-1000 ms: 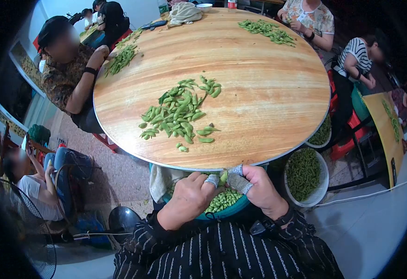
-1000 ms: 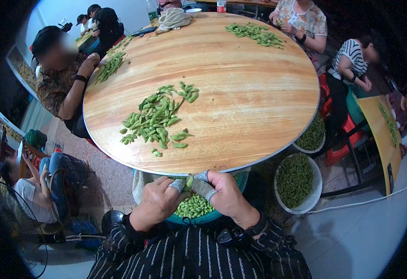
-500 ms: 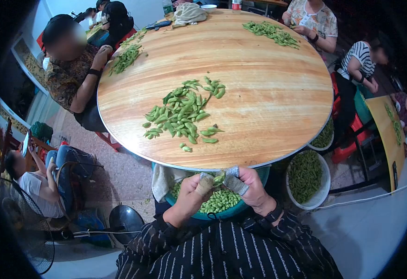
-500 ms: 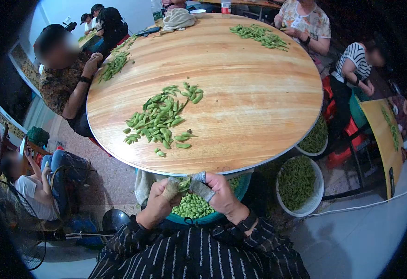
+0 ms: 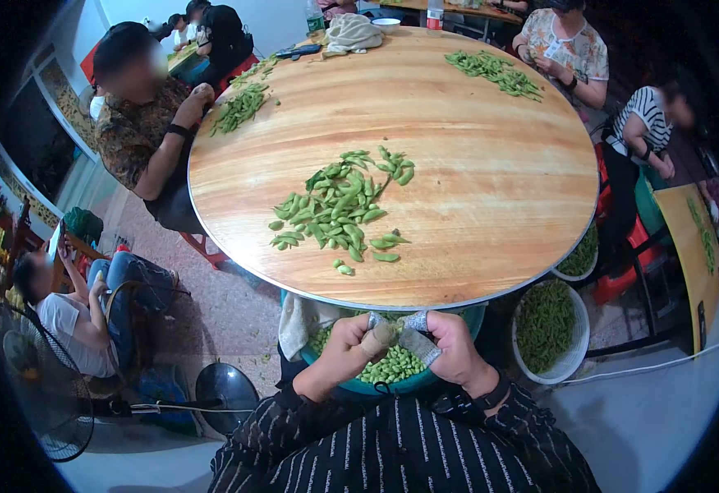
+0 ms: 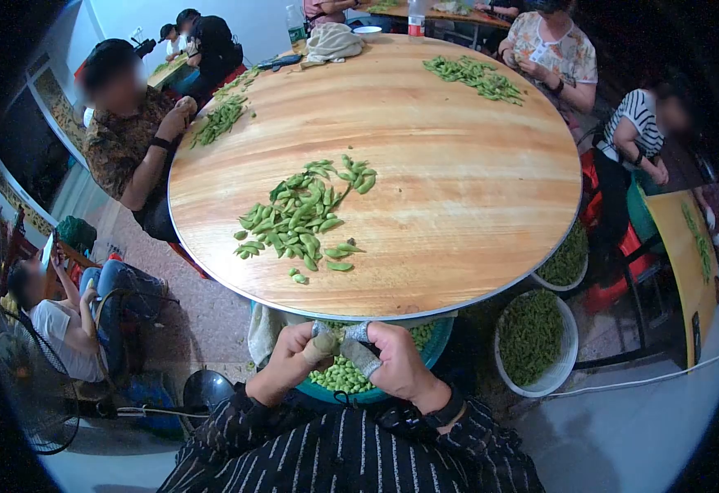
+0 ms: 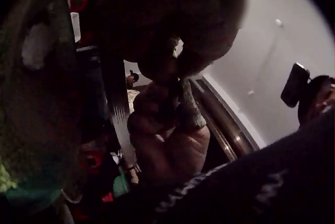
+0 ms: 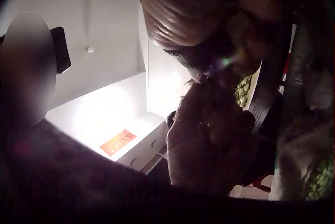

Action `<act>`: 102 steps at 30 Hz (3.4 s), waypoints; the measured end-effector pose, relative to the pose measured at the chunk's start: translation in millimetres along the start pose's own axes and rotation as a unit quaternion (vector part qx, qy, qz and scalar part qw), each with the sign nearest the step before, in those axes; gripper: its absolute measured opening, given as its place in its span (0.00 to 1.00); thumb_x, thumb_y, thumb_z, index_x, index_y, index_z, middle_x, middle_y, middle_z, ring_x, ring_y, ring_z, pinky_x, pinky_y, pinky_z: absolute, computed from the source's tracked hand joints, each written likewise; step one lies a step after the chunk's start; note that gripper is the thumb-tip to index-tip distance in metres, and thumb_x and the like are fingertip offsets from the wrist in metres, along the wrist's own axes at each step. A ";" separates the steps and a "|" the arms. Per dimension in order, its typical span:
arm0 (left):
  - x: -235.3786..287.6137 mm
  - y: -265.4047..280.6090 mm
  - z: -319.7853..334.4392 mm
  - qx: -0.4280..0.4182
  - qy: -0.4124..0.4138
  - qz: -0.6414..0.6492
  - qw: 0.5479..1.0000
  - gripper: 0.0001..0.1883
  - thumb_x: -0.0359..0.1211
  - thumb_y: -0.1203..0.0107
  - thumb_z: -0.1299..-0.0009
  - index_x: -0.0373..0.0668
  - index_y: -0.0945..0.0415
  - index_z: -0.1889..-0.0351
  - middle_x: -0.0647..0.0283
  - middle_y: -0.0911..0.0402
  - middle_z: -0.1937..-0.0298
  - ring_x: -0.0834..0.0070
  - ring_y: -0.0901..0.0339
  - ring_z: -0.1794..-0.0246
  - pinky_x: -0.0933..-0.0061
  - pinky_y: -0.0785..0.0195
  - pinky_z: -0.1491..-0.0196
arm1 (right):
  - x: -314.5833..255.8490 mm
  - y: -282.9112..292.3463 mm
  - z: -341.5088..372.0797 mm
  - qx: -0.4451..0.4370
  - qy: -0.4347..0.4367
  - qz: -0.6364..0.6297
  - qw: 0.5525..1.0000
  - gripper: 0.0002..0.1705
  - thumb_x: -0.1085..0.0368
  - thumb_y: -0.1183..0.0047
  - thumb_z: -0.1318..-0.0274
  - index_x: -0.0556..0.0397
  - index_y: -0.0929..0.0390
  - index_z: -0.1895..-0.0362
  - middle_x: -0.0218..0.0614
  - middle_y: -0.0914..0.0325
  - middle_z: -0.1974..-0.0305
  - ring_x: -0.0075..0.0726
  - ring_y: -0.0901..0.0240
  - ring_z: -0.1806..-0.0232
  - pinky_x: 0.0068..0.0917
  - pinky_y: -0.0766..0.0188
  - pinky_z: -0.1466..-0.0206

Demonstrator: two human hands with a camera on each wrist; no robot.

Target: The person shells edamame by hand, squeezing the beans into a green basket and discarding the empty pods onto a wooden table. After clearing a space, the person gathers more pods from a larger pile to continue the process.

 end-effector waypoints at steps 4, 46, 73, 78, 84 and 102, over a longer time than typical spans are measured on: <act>-9.6 3.9 0.1 0.064 0.038 0.010 0.997 0.06 0.28 0.55 0.38 0.36 0.28 0.68 0.72 0.33 0.80 0.87 0.40 0.81 0.84 0.47 0.78 | -6.0 -4.9 -1.3 -0.004 0.067 0.174 0.983 0.08 0.72 0.48 0.60 0.61 0.28 0.71 0.45 0.28 0.74 0.44 0.29 0.71 0.31 0.34 0.67; 49.7 15.4 -71.9 0.125 -0.122 -0.650 0.740 0.08 0.33 0.49 0.43 0.37 0.28 0.75 0.48 0.27 0.80 0.56 0.27 0.77 0.62 0.34 0.73 | -8.4 90.7 38.5 0.138 -0.043 0.203 0.968 0.11 0.67 0.47 0.52 0.58 0.24 0.62 0.38 0.22 0.67 0.27 0.27 0.67 0.25 0.32 0.61; 45.2 -31.9 -42.8 -0.129 0.049 -0.088 0.987 0.15 0.40 0.53 0.33 0.35 0.28 0.61 0.74 0.28 0.74 0.89 0.38 0.75 0.84 0.44 0.72 | -20.0 47.9 -1.8 0.057 -0.004 -0.108 0.993 0.13 0.73 0.48 0.50 0.63 0.28 0.58 0.32 0.26 0.62 0.21 0.32 0.60 0.20 0.34 0.55; 24.9 -20.3 -31.7 -0.091 0.112 0.057 0.988 0.13 0.38 0.50 0.34 0.36 0.26 0.62 0.74 0.26 0.74 0.89 0.35 0.74 0.85 0.40 0.70 | -21.6 44.0 -1.3 0.067 -0.033 -0.096 0.993 0.16 0.73 0.49 0.49 0.64 0.31 0.55 0.33 0.27 0.60 0.22 0.32 0.59 0.20 0.34 0.54; 33.4 -24.8 -25.0 -0.029 -0.081 -0.158 0.984 0.11 0.32 0.47 0.37 0.33 0.27 0.61 0.67 0.23 0.70 0.86 0.30 0.69 0.84 0.36 0.65 | -11.9 41.4 1.8 0.028 -0.061 -0.120 0.990 0.14 0.72 0.49 0.49 0.63 0.29 0.56 0.32 0.26 0.61 0.21 0.32 0.60 0.20 0.34 0.55; 55.2 -35.9 -11.8 0.096 -0.379 -0.567 0.725 0.18 0.26 0.42 0.55 0.38 0.26 0.63 0.63 0.34 0.84 0.69 0.33 0.84 0.71 0.40 0.83 | -16.7 42.1 7.9 0.050 -0.100 -0.098 0.989 0.12 0.70 0.48 0.49 0.62 0.27 0.60 0.31 0.24 0.67 0.20 0.32 0.64 0.19 0.33 0.60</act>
Point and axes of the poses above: each hand's wrist, its own z-axis away from the middle knuckle, its own y-axis out of the back of the hand, x = y × z, the point moved 5 cm from there along -z, towards the middle knuckle
